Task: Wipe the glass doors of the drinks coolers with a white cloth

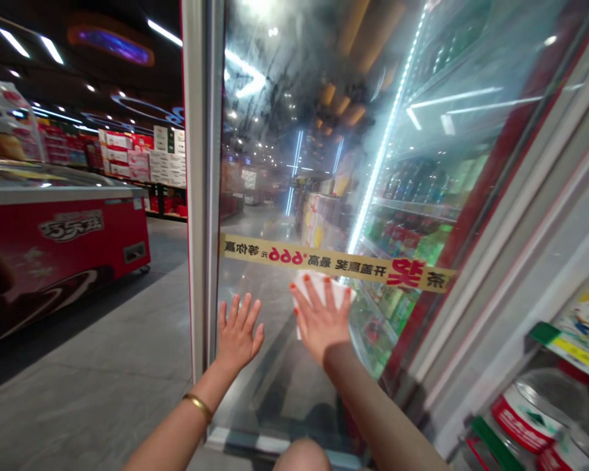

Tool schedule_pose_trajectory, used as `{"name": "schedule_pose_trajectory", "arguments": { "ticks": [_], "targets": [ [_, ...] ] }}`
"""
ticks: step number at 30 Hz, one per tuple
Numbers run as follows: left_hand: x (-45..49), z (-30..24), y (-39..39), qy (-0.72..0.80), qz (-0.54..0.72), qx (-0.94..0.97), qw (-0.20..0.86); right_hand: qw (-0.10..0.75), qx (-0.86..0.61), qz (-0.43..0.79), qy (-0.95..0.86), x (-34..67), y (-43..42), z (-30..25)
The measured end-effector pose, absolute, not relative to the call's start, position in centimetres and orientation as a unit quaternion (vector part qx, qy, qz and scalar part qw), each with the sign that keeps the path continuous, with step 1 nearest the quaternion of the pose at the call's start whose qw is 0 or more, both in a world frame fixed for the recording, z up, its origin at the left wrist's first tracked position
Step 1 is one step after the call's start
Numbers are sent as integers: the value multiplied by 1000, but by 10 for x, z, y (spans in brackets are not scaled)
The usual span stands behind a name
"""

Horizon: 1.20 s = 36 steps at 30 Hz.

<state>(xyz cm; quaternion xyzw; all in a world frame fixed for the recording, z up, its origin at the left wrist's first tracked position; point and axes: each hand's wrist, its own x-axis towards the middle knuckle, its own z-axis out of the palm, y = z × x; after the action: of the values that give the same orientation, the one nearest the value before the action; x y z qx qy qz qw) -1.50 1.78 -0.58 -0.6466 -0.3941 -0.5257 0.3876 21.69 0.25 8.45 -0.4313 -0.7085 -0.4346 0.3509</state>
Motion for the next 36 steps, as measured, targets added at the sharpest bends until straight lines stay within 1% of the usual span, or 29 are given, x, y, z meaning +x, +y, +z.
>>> {"name": "schedule_pose_trajectory", "arguments": {
  "ticks": [2, 3, 6, 8, 10, 11, 13, 15, 17, 20, 21, 23, 25, 27, 29, 31, 33, 34, 36],
  "targets": [
    [-17, -3, 12, -389, -527, -653, 380, 317, -367, -442, -754, 191, 4, 104],
    [-17, -1, 9, -389, -534, -651, 374, 318, -358, -441, -759, 186, 7, 118],
    [-5, 18, 2, -400, -560, -635, 351, 367, -417, -420, -718, 210, 14, 147],
    [12, 42, 2, -399, -566, -636, 341, 412, -491, -406, -651, 237, 11, 134],
    [34, 74, 5, -388, -555, -652, 341, 440, -541, -403, -593, 255, 1, 99],
    [45, 90, 7, -384, -549, -657, 345, 440, -544, -404, -589, 258, -5, 79],
    [61, 116, 12, -385, -542, -655, 359, 411, -521, -404, -629, 255, -13, 52],
    [69, 130, 14, -385, -539, -647, 378, 376, -488, -402, -678, 251, -13, 54],
    [69, 133, 15, -380, -533, -646, 393, 373, -496, -393, -678, 262, -7, 83],
    [62, 129, 15, -375, -528, -648, 399, 440, -578, -373, -577, 302, 1, 124],
    [61, 127, 15, -377, -529, -649, 396, 461, -599, -365, -543, 314, 0, 125],
    [59, 125, 15, -384, -530, -648, 389, 478, -608, -362, -520, 322, -7, 104],
    [59, 124, 15, -390, -530, -648, 385, 465, -581, -373, -554, 307, -16, 69],
    [58, 124, 15, -390, -527, -648, 387, 435, -543, -383, -609, 278, -20, 48],
    [57, 124, 16, -392, -523, -650, 386, 413, -501, -394, -651, 254, -18, 60],
    [55, 124, 16, -395, -523, -652, 382, 411, -484, -408, -656, 249, -11, 97],
    [55, 124, 16, -394, -526, -652, 378, 424, -504, -415, -628, 261, -4, 131],
    [55, 123, 16, -395, -529, -650, 375, 436, -524, -413, -604, 270, -2, 139],
    [57, 123, 17, -401, -533, -648, 368, 457, -570, -400, -554, 284, -4, 127]
  ]
}}
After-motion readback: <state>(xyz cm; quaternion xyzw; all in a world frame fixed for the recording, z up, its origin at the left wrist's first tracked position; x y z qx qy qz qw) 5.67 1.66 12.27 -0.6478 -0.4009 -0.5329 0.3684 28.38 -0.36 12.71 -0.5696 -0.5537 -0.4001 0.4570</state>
